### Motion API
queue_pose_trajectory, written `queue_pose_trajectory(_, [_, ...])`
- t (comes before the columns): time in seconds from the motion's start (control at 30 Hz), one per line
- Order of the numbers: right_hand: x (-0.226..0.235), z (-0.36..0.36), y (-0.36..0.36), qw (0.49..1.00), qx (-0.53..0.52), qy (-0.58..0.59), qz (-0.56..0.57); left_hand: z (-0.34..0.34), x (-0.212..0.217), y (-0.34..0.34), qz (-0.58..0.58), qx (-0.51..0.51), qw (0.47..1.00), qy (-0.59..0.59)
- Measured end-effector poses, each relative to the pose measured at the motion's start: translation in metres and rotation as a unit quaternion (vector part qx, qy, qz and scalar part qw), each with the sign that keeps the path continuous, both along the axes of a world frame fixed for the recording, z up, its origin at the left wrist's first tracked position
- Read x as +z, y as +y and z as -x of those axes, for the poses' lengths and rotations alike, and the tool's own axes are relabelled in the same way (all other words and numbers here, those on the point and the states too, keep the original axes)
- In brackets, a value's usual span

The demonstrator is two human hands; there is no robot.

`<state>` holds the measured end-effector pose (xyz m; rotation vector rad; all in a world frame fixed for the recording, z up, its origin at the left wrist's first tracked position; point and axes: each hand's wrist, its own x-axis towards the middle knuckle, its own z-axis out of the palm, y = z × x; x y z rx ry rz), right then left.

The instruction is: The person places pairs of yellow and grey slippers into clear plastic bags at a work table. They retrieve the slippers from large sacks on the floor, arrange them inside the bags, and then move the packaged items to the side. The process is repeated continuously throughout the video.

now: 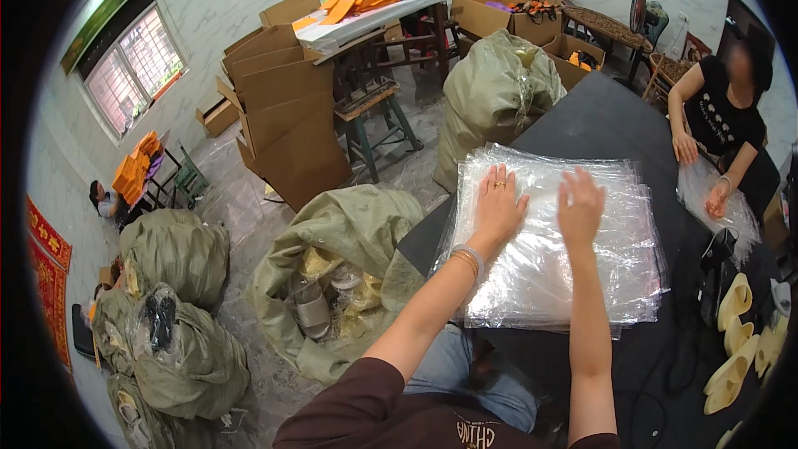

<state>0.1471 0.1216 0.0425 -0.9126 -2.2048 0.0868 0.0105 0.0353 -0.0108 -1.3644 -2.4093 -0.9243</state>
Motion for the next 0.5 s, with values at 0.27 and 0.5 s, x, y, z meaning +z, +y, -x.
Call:
queue_pose_trajectory(0.27, [-0.041, 0.012, -0.017, 0.984, 0.066, -0.119, 0.114, 0.007, 0.063, -0.05, -0.311, -0.138, 0.794, -0.503])
queue_pose_trajectory(0.5, [-0.047, 0.008, -0.017, 0.983, 0.063, -0.117, 0.128, 0.065, -0.02, -0.231, -0.431, 0.15, 0.857, -0.238])
